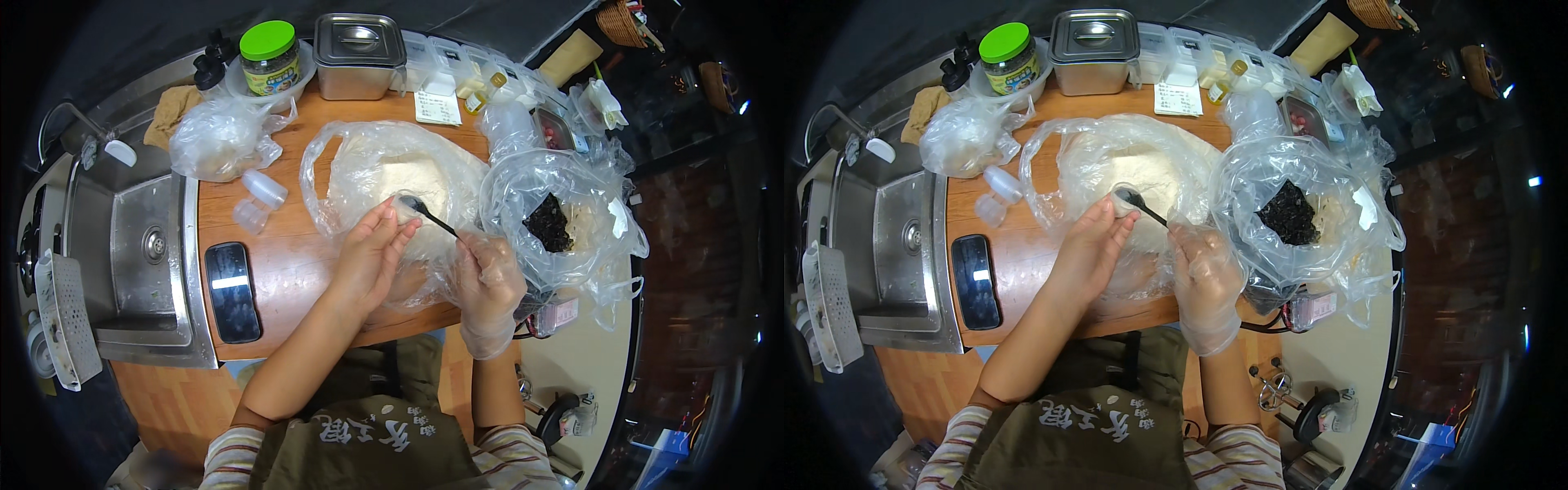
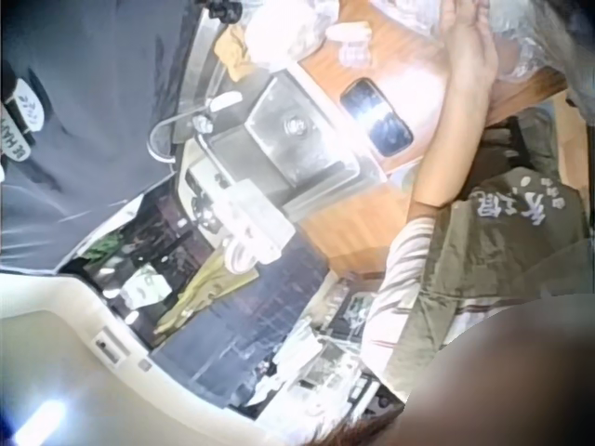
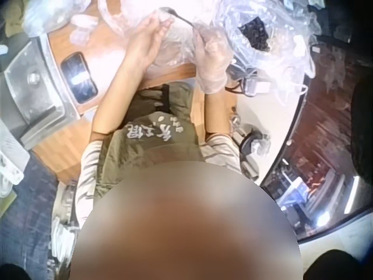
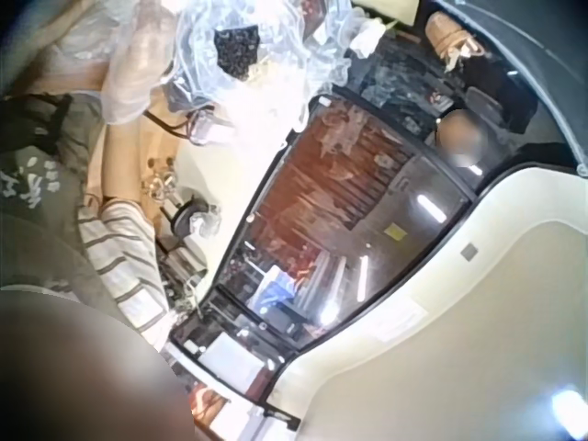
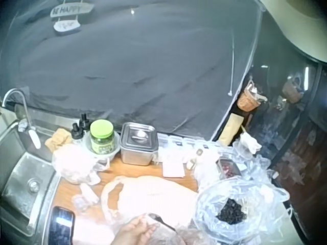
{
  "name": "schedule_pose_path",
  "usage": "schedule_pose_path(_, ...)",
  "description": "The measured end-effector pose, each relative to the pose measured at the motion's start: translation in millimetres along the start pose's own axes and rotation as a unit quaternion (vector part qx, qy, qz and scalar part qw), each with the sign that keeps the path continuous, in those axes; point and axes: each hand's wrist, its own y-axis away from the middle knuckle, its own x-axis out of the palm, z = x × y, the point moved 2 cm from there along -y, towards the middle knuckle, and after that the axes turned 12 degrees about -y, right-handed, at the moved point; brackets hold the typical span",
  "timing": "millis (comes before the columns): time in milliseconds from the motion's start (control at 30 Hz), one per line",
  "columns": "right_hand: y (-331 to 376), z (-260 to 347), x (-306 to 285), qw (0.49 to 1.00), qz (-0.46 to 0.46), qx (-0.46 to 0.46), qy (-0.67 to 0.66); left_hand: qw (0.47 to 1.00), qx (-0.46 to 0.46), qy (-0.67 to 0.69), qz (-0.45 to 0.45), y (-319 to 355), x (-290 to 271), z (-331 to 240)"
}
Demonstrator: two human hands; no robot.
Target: The person repeatedly scoops a white paste into small plastic cups, adds a dark granular ingredient, and places the filled cups into a white basket. The process is continuous and repetitive throughout the clip.
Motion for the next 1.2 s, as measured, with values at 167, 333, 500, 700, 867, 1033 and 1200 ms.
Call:
schedule_pose_path(167, 4.2, -14.8, 6.0, 0.990, -0.069, 0.123, 0.017, 1.000, 0.014, 0.008, 0.024, 5.3, -9.8, 2.0)
schedule_pose_path(333, 1.3, -35.4, 29.9, 0.956, 0.074, 0.283, 0.015, 1.000, 0.013, 0.011, 0.012, 19.0, -13.7, -0.6)
schedule_pose_path(500, -1.0, -19.7, -36.2, 0.991, -0.033, 0.112, 0.072, 1.000, -0.003, 0.011, 0.016, 27.1, 4.7, -2.2)
schedule_pose_path(700, -24.8, -114.3, -120.5, 0.943, 0.046, 0.188, 0.269, 0.996, -0.016, -0.030, 0.082, 35.5, 50.3, 22.8)
schedule_pose_path(867, -16.6, -171.0, -118.9, 0.899, 0.231, 0.305, 0.213, 0.990, -0.041, -0.081, 0.109, 33.3, 77.0, 39.7)
schedule_pose_path(1033, -20.0, -180.1, -122.1, 0.918, 0.181, 0.275, 0.219, 0.986, -0.061, -0.093, 0.124, 26.5, 96.0, 52.1)
schedule_pose_path(1200, -32.3, -169.1, -142.7, 0.953, 0.037, 0.294, 0.064, 0.983, -0.068, -0.100, 0.141, 14.8, 121.4, 64.0)
